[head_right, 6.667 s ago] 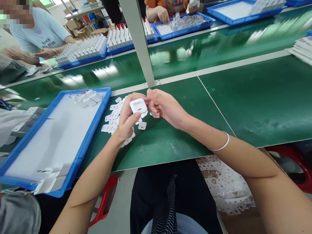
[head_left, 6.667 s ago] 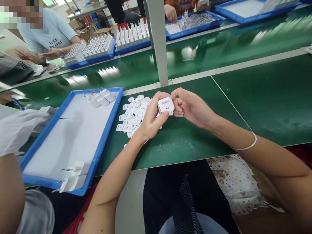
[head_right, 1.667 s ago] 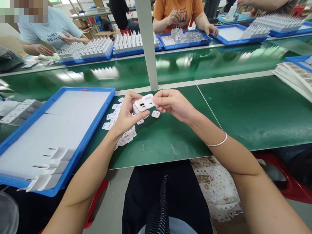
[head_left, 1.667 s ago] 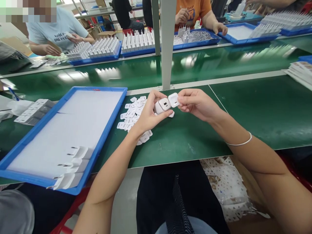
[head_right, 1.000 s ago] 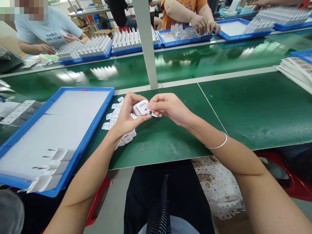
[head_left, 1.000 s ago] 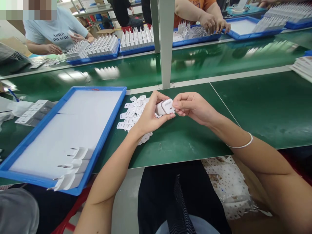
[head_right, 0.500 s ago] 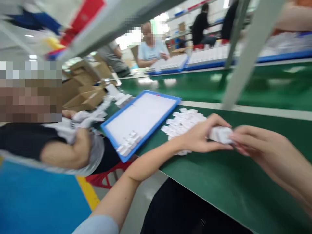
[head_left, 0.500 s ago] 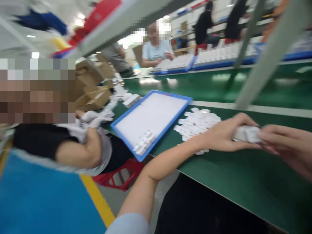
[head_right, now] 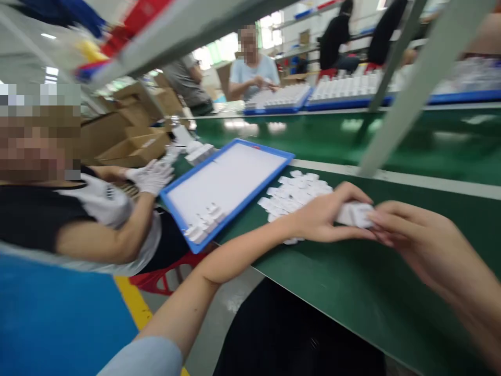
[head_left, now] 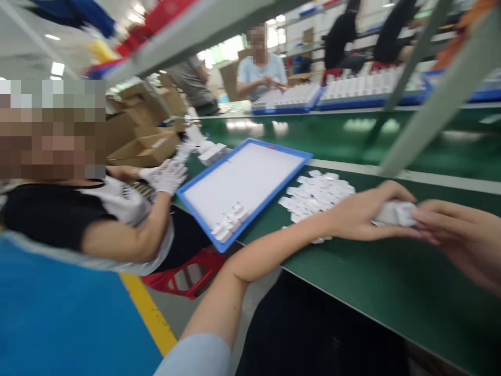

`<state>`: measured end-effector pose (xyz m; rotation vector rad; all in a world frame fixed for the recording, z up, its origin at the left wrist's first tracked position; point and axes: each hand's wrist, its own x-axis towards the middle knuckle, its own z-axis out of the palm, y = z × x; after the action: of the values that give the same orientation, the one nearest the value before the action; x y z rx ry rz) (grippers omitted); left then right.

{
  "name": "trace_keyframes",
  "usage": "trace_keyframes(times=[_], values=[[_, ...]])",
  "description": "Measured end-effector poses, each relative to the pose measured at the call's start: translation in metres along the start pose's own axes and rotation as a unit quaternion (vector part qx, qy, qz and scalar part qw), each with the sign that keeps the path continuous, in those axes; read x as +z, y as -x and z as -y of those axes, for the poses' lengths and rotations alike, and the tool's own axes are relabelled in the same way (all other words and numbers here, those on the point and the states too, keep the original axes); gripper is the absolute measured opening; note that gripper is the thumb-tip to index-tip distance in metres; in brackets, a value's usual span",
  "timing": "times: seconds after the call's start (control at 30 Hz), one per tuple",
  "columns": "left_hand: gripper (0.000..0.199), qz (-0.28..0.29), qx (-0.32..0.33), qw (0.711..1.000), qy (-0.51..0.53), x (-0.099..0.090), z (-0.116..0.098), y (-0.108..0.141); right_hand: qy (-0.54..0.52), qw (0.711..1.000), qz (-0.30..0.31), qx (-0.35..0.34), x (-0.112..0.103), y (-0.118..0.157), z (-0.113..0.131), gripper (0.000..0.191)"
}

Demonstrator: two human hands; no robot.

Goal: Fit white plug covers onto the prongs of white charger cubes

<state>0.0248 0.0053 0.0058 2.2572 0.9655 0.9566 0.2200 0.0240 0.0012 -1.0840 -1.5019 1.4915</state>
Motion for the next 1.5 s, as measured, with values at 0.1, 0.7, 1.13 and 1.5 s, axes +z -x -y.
trace_keyframes(times=[0.1, 0.7, 1.13, 1.5], values=[[0.051, -0.058, 0.044, 0.995, 0.061, 0.002, 0.012, -0.001, -0.065, 0.998, -0.008, 0.025, 0.009, 0.004, 0.017, 0.032], [0.046, -0.058, 0.071, 0.985, 0.147, -0.005, 0.016, -0.009, -0.097, 0.991, -0.027, -0.09, 0.021, 0.006, 0.025, 0.039], [0.043, -0.089, 0.141, 0.978, 0.126, -0.003, 0.02, -0.01, -0.051, 0.982, -0.063, -0.172, 0.027, 0.008, 0.021, 0.041], [0.042, -0.099, 0.182, 0.974, 0.096, -0.001, 0.015, -0.009, -0.063, 0.973, -0.082, -0.208, 0.03, 0.014, 0.023, 0.039]])
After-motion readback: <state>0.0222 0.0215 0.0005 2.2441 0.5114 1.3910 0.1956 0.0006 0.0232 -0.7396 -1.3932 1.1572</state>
